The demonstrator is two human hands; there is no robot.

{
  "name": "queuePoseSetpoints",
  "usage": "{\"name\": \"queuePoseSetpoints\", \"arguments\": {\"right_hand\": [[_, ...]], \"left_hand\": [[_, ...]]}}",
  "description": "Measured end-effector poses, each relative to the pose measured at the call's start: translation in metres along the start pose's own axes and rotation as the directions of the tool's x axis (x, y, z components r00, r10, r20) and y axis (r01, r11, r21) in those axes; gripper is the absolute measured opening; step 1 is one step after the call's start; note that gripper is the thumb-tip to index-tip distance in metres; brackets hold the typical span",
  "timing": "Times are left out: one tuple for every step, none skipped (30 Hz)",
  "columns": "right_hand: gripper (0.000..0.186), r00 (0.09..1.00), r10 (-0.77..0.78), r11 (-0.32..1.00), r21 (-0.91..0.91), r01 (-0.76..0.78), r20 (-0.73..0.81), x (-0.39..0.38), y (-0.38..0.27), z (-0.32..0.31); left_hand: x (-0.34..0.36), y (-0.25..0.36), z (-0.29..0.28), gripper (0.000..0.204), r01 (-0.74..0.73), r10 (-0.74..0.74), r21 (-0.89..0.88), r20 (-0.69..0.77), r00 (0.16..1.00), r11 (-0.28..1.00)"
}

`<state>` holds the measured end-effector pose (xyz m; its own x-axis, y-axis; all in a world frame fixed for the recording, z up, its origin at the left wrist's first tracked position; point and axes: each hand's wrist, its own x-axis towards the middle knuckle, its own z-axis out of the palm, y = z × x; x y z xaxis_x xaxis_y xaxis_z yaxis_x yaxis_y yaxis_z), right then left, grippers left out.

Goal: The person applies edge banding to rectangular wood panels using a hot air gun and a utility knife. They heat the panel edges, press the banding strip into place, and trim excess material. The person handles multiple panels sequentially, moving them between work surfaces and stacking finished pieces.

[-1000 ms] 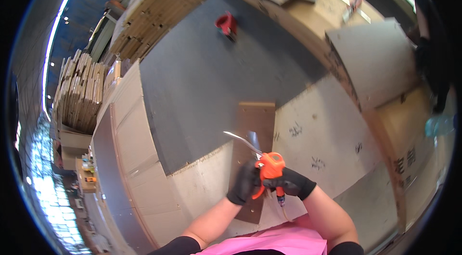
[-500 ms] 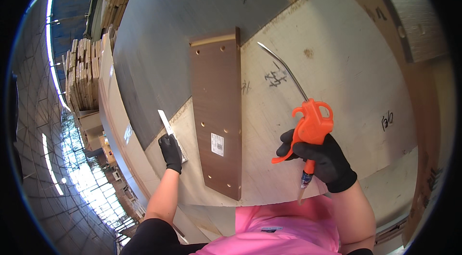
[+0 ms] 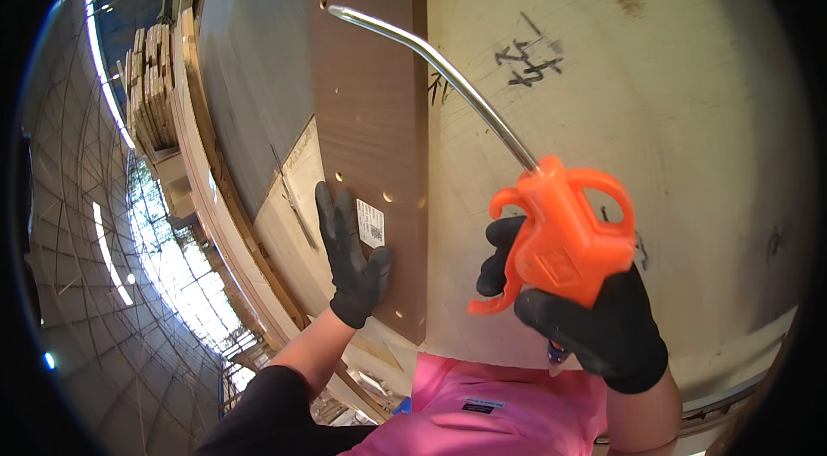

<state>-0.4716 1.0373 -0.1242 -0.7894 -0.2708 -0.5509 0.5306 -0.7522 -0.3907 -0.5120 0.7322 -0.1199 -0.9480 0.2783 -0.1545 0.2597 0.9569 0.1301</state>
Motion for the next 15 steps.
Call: {"name": "queuePoseSetpoints", "arguments": {"right_hand": [[0.060,0.999,0.011,0.998,0.056,-0.013,0.033,0.002,0.002,-0.001],[0.061,0.998,-0.029,0.996,0.090,0.023,0.057,0.004,0.004,-0.001],[0.061,0.998,0.007,0.997,0.072,-0.012,0.069,0.006,0.004,0.000],[0.062,0.997,0.008,0.996,0.083,-0.015,0.075,0.007,0.004,0.002],[0.062,0.998,-0.019,0.991,0.136,0.011,0.053,0.007,0.003,0.004],[0.057,1.000,-0.002,0.997,0.077,0.002,-0.003,0.008,0.002,0.006],[0.055,0.992,0.019,1.000,-0.012,-0.021,-0.121,0.007,0.001,0.009],[0.055,0.997,0.012,0.999,-0.029,-0.015,-0.079,0.008,-0.001,0.009],[0.056,1.000,0.017,0.998,-0.059,-0.017,-0.015,0.009,-0.001,0.009],[0.055,1.000,0.016,0.999,-0.032,-0.016,-0.002,0.009,0.000,0.008],[0.054,0.999,0.028,0.999,-0.018,-0.028,0.030,0.009,0.002,0.008],[0.055,0.998,-0.017,0.999,0.031,0.015,0.060,0.010,0.004,0.007],[0.052,0.999,0.031,0.999,-0.034,-0.030,0.043,0.009,0.007,0.008],[0.049,1.000,0.023,0.998,-0.065,-0.021,0.020,0.009,0.009,0.009],[0.046,1.000,0.010,0.996,-0.089,-0.009,0.016,0.009,0.008,0.013]], "left_hand": [[0.000,-0.001,0.001,0.090,0.006,-0.006,0.001,0.006,1.000,1.000],[-0.001,-0.004,0.001,0.089,0.011,-0.011,0.001,0.010,1.000,1.000],[-0.003,-0.006,0.002,0.089,0.015,-0.015,-0.002,0.013,1.000,1.000],[-0.004,-0.008,0.002,0.085,-0.020,0.020,-0.011,-0.004,1.000,1.000],[-0.005,-0.010,0.004,0.082,-0.026,0.026,-0.003,-0.013,1.000,1.000],[-0.006,-0.012,0.005,0.079,-0.034,0.034,0.003,-0.025,0.999,0.999],[-0.006,-0.013,0.006,0.076,-0.035,0.035,0.006,-0.032,0.999,0.999],[-0.005,-0.013,0.007,0.073,-0.053,0.053,0.000,-0.046,0.997,0.999],[-0.004,-0.014,0.007,0.070,-0.065,0.064,-0.009,-0.058,0.996,0.998],[-0.003,-0.014,0.007,0.067,-0.078,0.077,-0.017,-0.074,0.994,0.997],[-0.002,-0.013,0.006,0.066,-0.078,0.077,-0.024,-0.063,0.995,0.997],[-0.001,-0.013,0.004,0.065,-0.079,0.077,-0.032,-0.056,0.995,0.996],[0.000,-0.011,0.002,0.064,-0.079,0.077,-0.043,-0.050,0.996,0.996],[-0.001,-0.010,0.000,0.062,-0.127,0.125,-0.046,-0.055,0.991,0.991],[-0.001,-0.009,-0.003,0.061,-0.120,0.118,-0.037,-0.054,0.992,0.992]]}}
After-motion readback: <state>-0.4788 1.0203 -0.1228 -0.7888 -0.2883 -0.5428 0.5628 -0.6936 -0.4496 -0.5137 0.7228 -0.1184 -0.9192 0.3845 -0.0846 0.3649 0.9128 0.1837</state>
